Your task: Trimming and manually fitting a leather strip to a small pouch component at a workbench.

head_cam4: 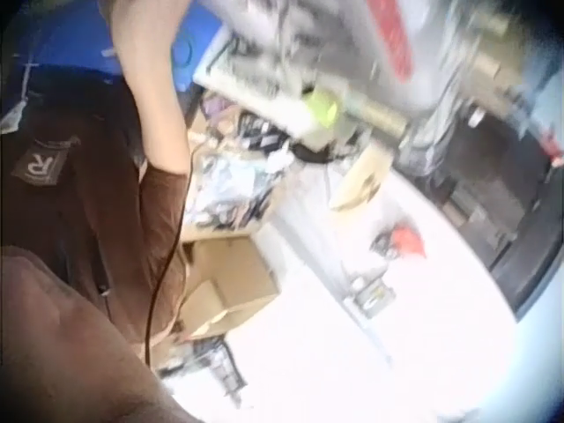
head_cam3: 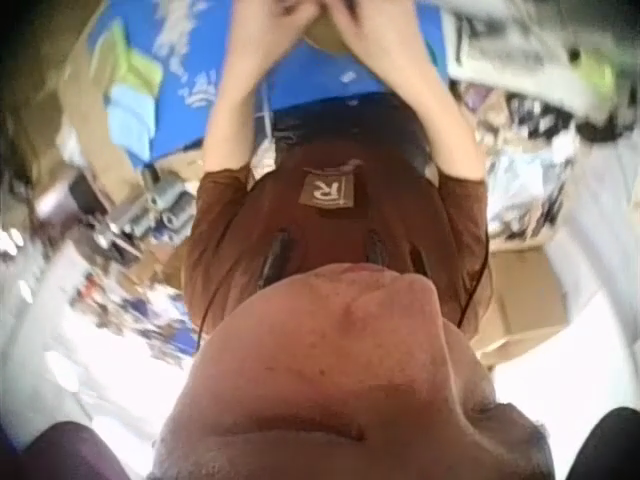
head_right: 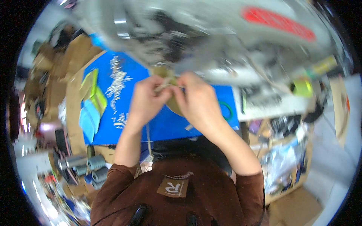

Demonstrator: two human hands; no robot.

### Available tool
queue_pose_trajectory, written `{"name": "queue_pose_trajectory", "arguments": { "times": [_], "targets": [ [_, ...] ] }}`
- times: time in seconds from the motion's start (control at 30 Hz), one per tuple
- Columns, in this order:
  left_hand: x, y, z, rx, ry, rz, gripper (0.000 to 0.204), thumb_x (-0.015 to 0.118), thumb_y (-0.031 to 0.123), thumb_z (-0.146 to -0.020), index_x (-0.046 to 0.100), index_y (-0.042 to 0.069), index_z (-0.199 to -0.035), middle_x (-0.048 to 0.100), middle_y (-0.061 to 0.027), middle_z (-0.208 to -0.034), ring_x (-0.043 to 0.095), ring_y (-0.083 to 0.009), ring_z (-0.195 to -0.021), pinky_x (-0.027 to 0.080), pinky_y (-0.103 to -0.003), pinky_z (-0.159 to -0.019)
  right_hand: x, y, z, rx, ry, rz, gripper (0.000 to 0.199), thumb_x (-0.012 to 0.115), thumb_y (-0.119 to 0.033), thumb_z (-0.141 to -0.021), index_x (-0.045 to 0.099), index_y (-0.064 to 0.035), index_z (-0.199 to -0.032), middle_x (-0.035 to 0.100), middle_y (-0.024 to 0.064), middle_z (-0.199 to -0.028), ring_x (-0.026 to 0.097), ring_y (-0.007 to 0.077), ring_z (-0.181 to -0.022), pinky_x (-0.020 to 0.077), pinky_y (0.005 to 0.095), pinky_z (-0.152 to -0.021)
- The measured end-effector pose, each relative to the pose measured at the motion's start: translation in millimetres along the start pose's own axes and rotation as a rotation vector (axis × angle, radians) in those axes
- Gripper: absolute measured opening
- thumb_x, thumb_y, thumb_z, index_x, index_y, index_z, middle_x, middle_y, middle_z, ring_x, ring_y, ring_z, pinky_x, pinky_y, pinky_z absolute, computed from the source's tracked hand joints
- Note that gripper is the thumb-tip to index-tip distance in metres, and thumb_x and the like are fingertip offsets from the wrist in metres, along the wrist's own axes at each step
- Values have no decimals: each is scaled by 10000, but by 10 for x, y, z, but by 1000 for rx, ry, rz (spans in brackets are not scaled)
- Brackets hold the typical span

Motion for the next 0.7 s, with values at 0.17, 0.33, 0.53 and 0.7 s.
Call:
{"name": "queue_pose_trajectory", "arguments": {
  "times": [0.17,0.33,0.53,0.7],
  "targets": [
    [161,-50,361,-141,-311,105,127,740,49,-812,624,15,-850,586,23,-703,457,-39,-587,390,-229,-506,-96,-103,81,-117,67,-6,145,652,-115,-854,539,-31,-889,567,138,-884,604,379,-743,485,462,-609],
    [-300,263,196,-43,161,-58,359,792,43,-759,600,40,-1062,605,-33,-877,484,-74,-605,399,-217,-503,-158,-41,116,-126,121,4,149,655,-116,-854,533,-34,-876,567,129,-885,611,360,-757,495,446,-613],
    [-35,591,27,251,131,-376,175,694,81,-809,630,24,-962,655,-144,-834,642,-342,-666,511,-397,-613,-88,-13,217,-129,183,3,141,660,-112,-845,550,-35,-888,571,125,-889,615,344,-776,502,436,-625],
    [-126,472,107,198,160,-468,119,641,136,-890,672,24,-915,674,-187,-783,669,-341,-695,515,-396,-612,-91,-145,192,-168,128,36,131,677,-21,-820,605,-31,-929,616,116,-932,649,294,-804,525,351,-681]
  ]
}}
Point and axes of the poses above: each hand's wrist, its own z-axis away from the middle knuckle, its own x-axis out of the palm, y = z × x, the point moved 10 cm from there along -z, towards the middle knuckle
